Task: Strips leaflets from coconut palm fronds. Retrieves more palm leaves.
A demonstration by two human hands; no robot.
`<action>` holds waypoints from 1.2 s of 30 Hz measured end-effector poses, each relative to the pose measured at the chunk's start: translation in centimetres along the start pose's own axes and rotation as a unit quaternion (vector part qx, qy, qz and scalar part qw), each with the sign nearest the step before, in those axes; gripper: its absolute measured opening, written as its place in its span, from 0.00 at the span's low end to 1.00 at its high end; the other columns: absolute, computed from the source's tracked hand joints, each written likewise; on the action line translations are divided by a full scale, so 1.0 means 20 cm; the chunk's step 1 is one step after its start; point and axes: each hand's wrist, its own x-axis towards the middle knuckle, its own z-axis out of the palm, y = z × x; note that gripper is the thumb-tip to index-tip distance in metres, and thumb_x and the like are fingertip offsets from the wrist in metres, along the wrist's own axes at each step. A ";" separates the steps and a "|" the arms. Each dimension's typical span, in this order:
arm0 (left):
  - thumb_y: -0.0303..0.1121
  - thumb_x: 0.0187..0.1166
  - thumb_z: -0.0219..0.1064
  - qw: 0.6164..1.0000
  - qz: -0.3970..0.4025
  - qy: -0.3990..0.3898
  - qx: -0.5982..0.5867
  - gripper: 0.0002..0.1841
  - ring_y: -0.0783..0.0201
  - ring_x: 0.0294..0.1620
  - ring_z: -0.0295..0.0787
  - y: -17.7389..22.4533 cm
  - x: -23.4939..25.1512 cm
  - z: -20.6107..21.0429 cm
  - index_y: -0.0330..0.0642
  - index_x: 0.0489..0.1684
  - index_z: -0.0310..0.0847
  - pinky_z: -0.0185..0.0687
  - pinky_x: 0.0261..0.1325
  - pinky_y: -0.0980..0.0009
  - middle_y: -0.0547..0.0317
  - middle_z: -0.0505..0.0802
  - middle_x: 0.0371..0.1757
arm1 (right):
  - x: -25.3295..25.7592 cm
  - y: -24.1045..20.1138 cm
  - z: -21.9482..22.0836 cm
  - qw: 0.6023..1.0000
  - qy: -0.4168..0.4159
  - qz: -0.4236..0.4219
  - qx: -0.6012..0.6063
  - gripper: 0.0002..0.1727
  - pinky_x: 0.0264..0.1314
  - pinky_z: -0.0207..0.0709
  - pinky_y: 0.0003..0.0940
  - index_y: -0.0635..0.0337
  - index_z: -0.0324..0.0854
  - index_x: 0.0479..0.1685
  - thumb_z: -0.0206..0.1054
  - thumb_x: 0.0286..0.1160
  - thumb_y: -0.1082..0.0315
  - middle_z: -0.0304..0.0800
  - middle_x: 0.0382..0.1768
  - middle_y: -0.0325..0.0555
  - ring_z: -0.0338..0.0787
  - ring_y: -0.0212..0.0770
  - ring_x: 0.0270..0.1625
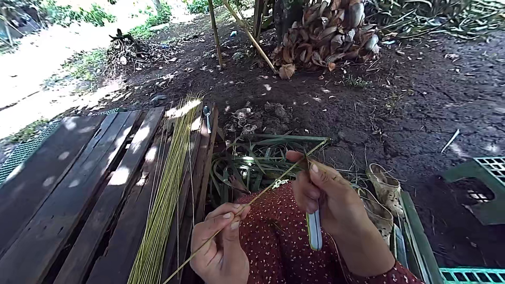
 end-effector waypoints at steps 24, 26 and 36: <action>0.30 0.88 0.62 0.970 0.145 -0.124 0.148 0.05 0.76 0.60 0.91 -0.23 -0.05 -0.03 0.49 0.51 0.83 0.88 0.63 0.77 0.73 0.93 0.57 | 0.08 -0.01 -0.26 0.989 -0.031 0.141 0.012 0.23 0.23 0.72 0.13 0.55 0.70 0.79 0.44 0.90 0.61 0.75 0.17 0.22 0.75 0.18 0.17; 0.28 0.88 0.60 0.959 0.170 -0.169 0.150 0.04 0.73 0.62 0.90 -0.23 -0.05 -0.02 0.44 0.49 0.81 0.88 0.65 0.75 0.67 0.92 0.56 | 0.04 0.01 -0.18 0.978 -0.117 0.170 0.019 0.24 0.22 0.71 0.12 0.55 0.70 0.80 0.51 0.89 0.60 0.75 0.18 0.21 0.75 0.17 0.18; 0.26 0.88 0.59 0.943 0.198 -0.217 0.154 0.03 0.73 0.64 0.89 -0.17 -0.07 -0.12 0.42 0.49 0.78 0.86 0.67 0.75 0.67 0.91 0.60 | 0.26 -0.11 -0.43 0.972 0.227 0.009 -0.053 0.24 0.16 0.66 0.13 0.55 0.79 0.64 0.36 0.96 0.57 0.67 0.13 0.25 0.67 0.20 0.12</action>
